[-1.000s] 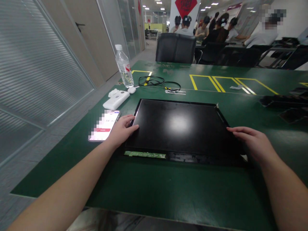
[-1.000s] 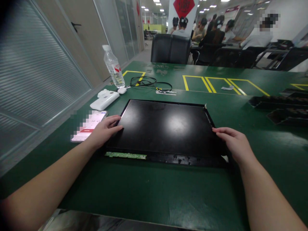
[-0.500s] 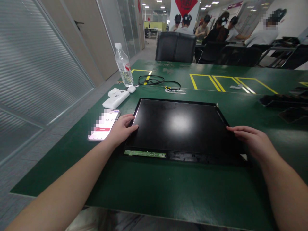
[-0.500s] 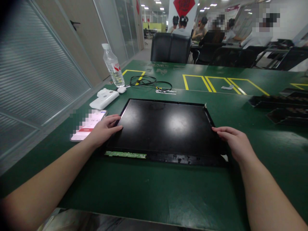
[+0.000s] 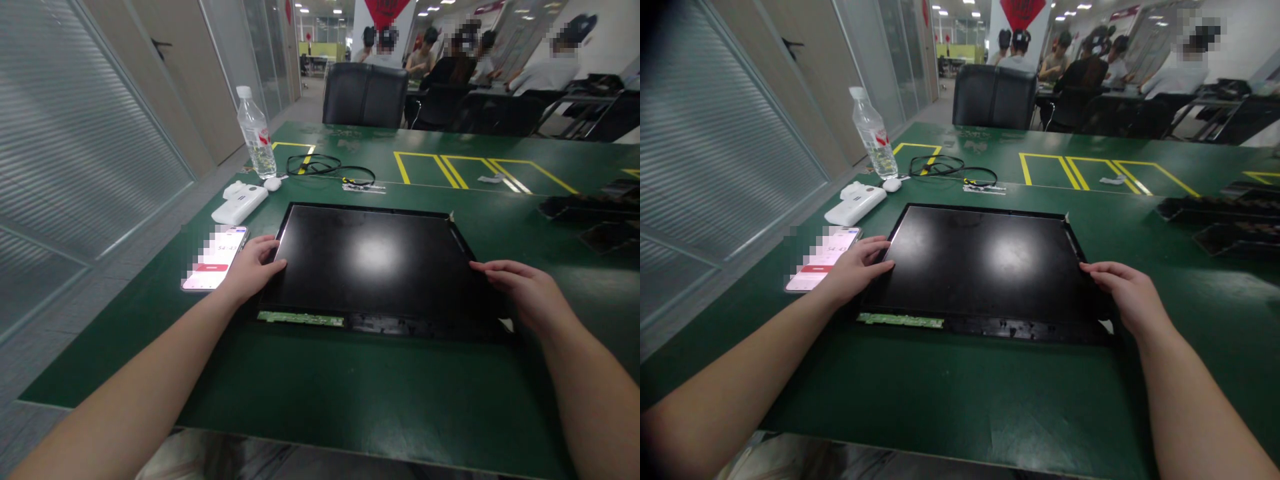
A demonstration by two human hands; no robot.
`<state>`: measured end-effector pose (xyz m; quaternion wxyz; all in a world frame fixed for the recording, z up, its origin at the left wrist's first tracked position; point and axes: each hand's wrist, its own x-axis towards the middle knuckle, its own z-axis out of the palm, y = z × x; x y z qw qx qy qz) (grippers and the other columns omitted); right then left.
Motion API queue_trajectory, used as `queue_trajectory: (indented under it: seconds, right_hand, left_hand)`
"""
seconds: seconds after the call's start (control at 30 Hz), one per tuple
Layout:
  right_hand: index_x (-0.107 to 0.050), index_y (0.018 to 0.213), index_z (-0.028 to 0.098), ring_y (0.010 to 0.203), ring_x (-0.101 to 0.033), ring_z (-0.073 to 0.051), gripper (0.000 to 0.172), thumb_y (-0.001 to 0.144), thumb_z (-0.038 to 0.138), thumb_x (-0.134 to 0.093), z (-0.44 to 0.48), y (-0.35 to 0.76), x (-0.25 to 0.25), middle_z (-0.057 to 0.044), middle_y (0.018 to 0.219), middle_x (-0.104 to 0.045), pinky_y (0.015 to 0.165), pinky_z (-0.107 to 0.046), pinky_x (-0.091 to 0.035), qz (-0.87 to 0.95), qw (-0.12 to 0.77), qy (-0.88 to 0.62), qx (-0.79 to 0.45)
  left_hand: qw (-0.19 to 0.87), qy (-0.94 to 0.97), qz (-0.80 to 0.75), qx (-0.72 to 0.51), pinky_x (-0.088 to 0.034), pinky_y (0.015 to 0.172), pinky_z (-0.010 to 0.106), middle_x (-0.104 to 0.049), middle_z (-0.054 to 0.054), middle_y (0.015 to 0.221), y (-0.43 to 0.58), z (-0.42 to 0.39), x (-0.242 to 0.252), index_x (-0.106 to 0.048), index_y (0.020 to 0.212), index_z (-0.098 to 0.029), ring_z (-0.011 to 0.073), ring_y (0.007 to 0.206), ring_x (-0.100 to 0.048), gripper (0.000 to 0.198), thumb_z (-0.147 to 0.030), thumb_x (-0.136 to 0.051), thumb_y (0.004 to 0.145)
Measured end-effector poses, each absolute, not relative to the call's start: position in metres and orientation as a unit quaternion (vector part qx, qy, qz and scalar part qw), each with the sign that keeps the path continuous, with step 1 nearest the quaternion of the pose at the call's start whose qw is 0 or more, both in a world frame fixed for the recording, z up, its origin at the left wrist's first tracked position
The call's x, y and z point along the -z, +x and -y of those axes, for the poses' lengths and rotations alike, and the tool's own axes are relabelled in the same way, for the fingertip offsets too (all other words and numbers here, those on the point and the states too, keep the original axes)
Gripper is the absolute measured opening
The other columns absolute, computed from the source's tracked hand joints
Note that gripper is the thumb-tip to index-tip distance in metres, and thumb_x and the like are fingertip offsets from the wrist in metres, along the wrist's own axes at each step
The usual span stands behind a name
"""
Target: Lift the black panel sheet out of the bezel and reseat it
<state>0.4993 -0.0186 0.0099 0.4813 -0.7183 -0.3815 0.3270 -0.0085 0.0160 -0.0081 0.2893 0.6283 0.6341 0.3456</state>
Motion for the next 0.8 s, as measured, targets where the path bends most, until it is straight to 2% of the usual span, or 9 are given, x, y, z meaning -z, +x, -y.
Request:
queue_trajectory:
  seconds: [0.5,0.7,0.8]
  right_hand:
    - [-0.08,0.065,0.028,0.108,-0.072,-0.031,0.019,0.047,0.033,-0.078,0.0173,0.4976,-0.0105,-0.007,0.098,-0.085,0.086,-0.039,-0.055,0.378,0.478,-0.723,-0.325]
    - [-0.08,0.066,0.028,0.099,-0.071,-0.028,0.021,0.046,0.035,-0.079,0.0182,0.4944,-0.0146,-0.007,0.101,-0.085,0.074,-0.034,-0.053,0.373,0.469,-0.73,-0.328]
    - [-0.081,0.067,0.027,0.099,-0.071,-0.028,0.023,0.046,0.036,-0.078,0.0189,0.4928,-0.0176,-0.008,0.102,-0.085,0.074,-0.034,-0.053,0.376,0.461,-0.735,-0.325]
  left_hand:
    - [0.238,0.668,-0.639,-0.3,-0.045,0.123,0.056,-0.058,0.016,0.158,-0.0062,-0.0154,0.0027,-0.078,0.127,-0.019,0.0408,0.145,-0.056,0.057,-0.049,-0.073,0.079]
    - [0.238,0.668,-0.641,-0.294,-0.044,0.123,0.056,-0.058,0.017,0.158,-0.0067,-0.0153,0.0021,-0.078,0.129,-0.018,0.0418,0.144,-0.056,0.059,-0.049,-0.073,0.079]
    - [0.244,0.669,-0.637,-0.296,-0.043,0.124,0.056,-0.058,0.017,0.158,-0.0073,-0.0161,0.0029,-0.078,0.128,-0.018,0.0417,0.145,-0.056,0.058,-0.049,-0.072,0.079]
